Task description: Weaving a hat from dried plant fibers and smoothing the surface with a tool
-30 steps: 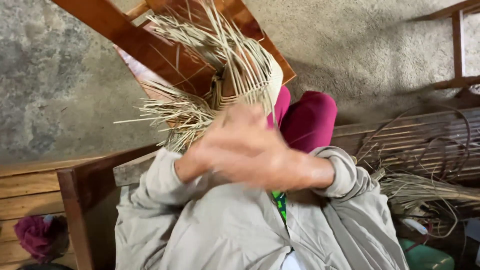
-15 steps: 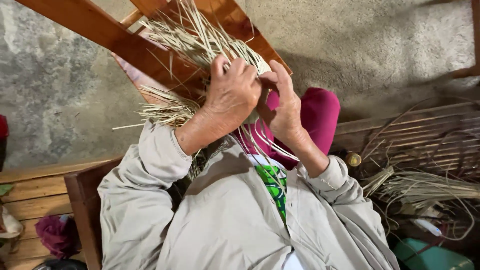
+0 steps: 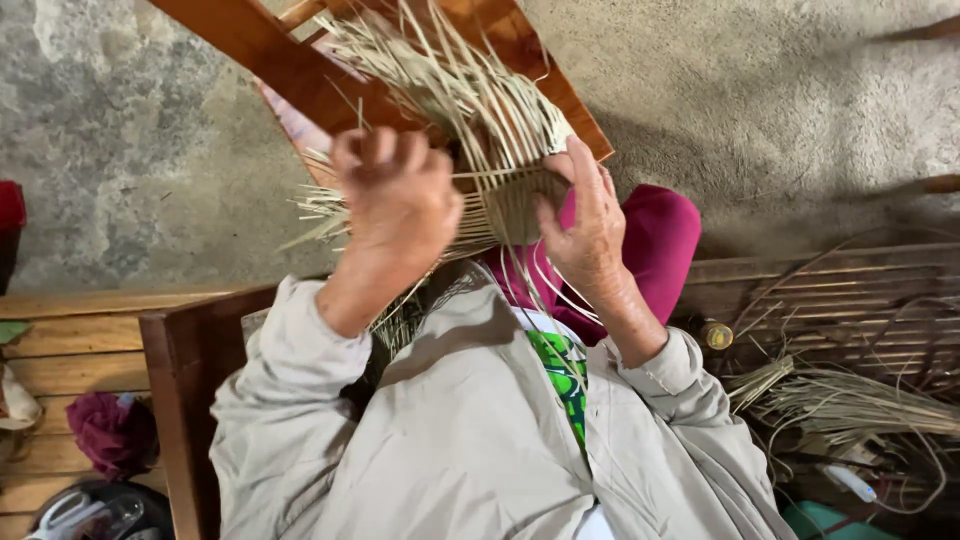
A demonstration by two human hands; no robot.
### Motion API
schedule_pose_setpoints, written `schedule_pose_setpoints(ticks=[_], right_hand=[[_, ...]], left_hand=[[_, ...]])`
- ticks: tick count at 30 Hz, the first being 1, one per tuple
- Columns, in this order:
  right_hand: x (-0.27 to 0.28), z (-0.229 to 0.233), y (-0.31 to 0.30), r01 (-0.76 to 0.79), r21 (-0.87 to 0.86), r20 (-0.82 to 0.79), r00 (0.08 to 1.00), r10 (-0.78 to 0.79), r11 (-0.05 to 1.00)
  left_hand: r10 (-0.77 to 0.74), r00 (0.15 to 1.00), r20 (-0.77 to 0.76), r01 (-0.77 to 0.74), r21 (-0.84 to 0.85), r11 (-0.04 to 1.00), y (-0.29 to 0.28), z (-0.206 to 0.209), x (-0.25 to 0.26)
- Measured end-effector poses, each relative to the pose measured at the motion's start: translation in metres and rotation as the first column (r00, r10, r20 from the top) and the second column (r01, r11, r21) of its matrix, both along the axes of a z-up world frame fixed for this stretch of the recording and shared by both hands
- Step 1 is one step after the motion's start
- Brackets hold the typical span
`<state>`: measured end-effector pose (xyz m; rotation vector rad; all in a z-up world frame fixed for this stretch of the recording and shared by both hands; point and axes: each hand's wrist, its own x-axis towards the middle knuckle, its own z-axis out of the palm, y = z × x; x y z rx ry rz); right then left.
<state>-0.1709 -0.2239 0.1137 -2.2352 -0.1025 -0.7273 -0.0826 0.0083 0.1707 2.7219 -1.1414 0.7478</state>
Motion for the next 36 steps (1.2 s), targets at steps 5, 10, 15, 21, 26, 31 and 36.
schedule_pose_setpoints(ticks=[5, 10, 15, 21, 26, 31, 36], right_hand=[[0.002, -0.002, -0.003, -0.004, -0.009, 0.026, 1.000, 0.004, 1.000], [-0.002, 0.013, -0.001, -0.035, -0.051, -0.020, 0.999, 0.034, 0.998], [-0.003, 0.022, 0.002, -0.022, -0.062, -0.075, 0.997, 0.017, 0.998], [-0.011, 0.009, -0.007, 0.066, 0.490, 0.000, 0.997, -0.076, 0.869], [-0.042, -0.016, 0.015, 0.206, 0.771, -0.303, 0.951, 0.062, 0.602], [-0.046, -0.009, 0.015, 0.237, 0.817, -0.382, 0.905, 0.186, 0.526], [-0.041, -0.006, 0.019, 0.270, 0.828, -0.414, 0.886, 0.210, 0.490]], left_hand=[[0.385, 0.916, -0.115, -0.354, 0.222, 0.908, 0.085, -0.008, 0.005], [0.635, 0.763, -0.119, -0.582, 0.302, 0.755, 0.159, -0.003, 0.018], [0.625, 0.736, 0.259, -0.677, 0.268, 0.686, 0.189, -0.009, 0.031], [-0.025, 0.879, -0.476, -0.087, -0.212, 0.973, 0.085, -0.003, 0.031], [-0.367, 0.549, -0.751, -0.069, -0.478, 0.876, 0.029, -0.033, 0.014], [-0.381, 0.560, -0.736, -0.058, -0.493, 0.868, 0.027, -0.038, 0.019], [-0.389, 0.543, -0.744, -0.049, -0.491, 0.870, 0.023, -0.031, 0.019]])
